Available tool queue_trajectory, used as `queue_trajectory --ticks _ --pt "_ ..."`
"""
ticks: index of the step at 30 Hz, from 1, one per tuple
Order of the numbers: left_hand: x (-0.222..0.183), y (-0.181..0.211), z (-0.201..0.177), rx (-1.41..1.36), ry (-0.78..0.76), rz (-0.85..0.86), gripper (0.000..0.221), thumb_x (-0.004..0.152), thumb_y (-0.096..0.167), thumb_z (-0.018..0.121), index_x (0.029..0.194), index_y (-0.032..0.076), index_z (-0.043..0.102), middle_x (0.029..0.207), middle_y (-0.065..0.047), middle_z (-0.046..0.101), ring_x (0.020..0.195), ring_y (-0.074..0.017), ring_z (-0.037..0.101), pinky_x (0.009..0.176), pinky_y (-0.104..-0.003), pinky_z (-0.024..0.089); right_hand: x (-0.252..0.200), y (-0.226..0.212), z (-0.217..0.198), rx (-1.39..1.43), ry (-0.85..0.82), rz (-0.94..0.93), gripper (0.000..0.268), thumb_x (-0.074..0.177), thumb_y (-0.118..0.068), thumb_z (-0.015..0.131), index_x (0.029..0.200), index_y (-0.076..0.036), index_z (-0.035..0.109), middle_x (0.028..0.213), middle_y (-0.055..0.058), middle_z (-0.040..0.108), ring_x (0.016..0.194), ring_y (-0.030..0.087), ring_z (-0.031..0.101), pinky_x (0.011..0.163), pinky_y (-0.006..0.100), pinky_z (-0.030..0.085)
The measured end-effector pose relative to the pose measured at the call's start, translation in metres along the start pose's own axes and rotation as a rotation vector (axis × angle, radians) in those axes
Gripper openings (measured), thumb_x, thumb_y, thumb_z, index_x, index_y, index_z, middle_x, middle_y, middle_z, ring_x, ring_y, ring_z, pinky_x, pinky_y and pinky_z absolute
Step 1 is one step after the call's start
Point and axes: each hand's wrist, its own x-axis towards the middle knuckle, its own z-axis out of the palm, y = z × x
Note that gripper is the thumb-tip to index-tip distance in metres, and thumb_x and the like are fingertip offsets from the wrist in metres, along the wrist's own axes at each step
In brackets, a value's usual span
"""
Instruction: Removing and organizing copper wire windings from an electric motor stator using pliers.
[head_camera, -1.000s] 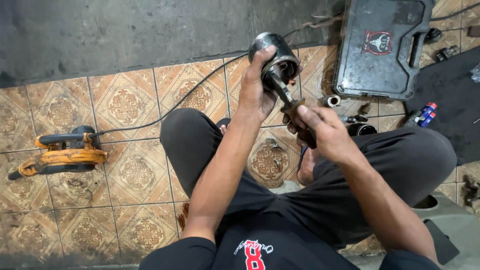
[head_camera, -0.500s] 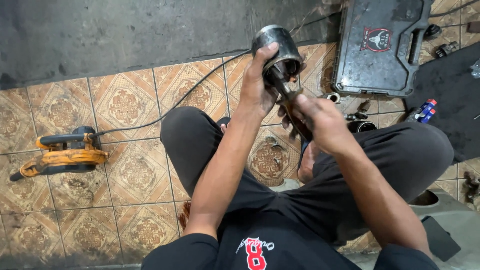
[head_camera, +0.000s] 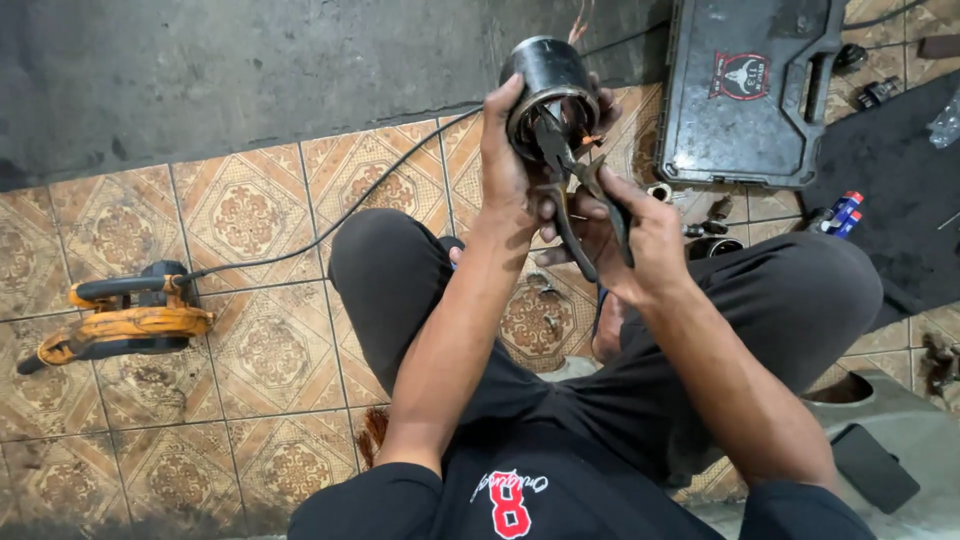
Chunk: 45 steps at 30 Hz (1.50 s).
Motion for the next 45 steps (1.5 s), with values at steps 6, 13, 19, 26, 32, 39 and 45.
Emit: queue_trajectory --ticks 6,13,19,26,32,39,45 --pt "-0.001 0.013 0.0 0.281 0.245 0.117 0.097 0.076 0.031 0.082 0.143 -0.011 0.026 0.121 -0.03 0.047 0.104 -0.0377 0.066 0.092 -0.038 0.061 -0.001 -0.023 -0.01 -0.787 -0.013 -0.057 0.044 0.104 -0.022 0.044 0.113 0.014 0.067 0.101 0.022 0.073 0.086 0.027 0.071 0.085 0.032 0.056" --pt "-0.001 0.016 -0.001 0.334 0.402 0.225 0.079 0.076 0.028 0.082 0.132 -0.011 0.041 0.11 -0.023 0.059 0.089 -0.0279 0.069 0.072 -0.028 0.058 0.007 -0.009 -0.018 -0.62 0.042 -0.034 0.041 0.107 -0.022 0.042 0.121 0.013 0.06 0.108 0.024 0.069 0.086 0.03 0.069 0.073 0.044 0.065" --pt "-0.005 0.028 -0.003 0.323 0.335 0.217 0.066 0.083 0.026 0.076 0.127 -0.014 0.046 0.104 -0.029 0.067 0.09 -0.0343 0.073 0.078 -0.033 0.063 -0.004 -0.027 -0.005 -1.211 -0.006 -0.052 0.036 0.105 -0.022 0.047 0.1 0.006 0.07 0.082 0.006 0.061 0.068 0.014 0.049 0.062 0.028 0.041" --pt "-0.008 0.023 -0.008 0.44 0.346 0.194 0.066 0.081 0.025 0.076 0.125 -0.016 0.047 0.101 -0.028 0.067 0.083 -0.032 0.072 0.072 -0.03 0.06 -0.016 -0.019 0.008 -1.69 -0.033 -0.31 0.037 0.098 -0.025 0.054 0.107 0.007 0.07 0.14 0.019 0.064 0.111 0.036 0.065 0.088 0.043 0.051" --pt "-0.009 0.016 -0.003 0.556 0.391 0.173 0.07 0.076 0.027 0.08 0.125 -0.012 0.05 0.101 -0.023 0.064 0.082 -0.0287 0.069 0.073 -0.031 0.058 -0.015 -0.011 0.008 -1.761 -0.041 -0.429 0.034 0.102 -0.023 0.055 0.107 0.007 0.071 0.123 0.019 0.063 0.102 0.034 0.062 0.084 0.043 0.05" --pt "-0.006 0.012 0.0 0.502 0.245 0.121 0.079 0.077 0.036 0.08 0.132 -0.009 0.045 0.108 -0.02 0.059 0.089 -0.0346 0.075 0.069 -0.024 0.061 -0.002 0.005 -0.024 -0.737 -0.035 -0.122 0.041 0.109 -0.028 0.049 0.09 0.005 0.065 0.08 0.013 0.065 0.065 0.021 0.064 0.056 0.033 0.059" --pt "-0.003 0.01 0.003 0.288 0.081 0.116 0.071 0.089 0.031 0.071 0.14 -0.006 0.038 0.113 -0.028 0.063 0.101 -0.0367 0.072 0.094 -0.038 0.058 0.001 -0.006 -0.008 -0.164 0.099 -0.016 0.027 0.104 -0.022 0.06 0.105 0.004 0.063 0.082 0.011 0.062 0.069 0.026 0.067 0.062 0.036 0.059"
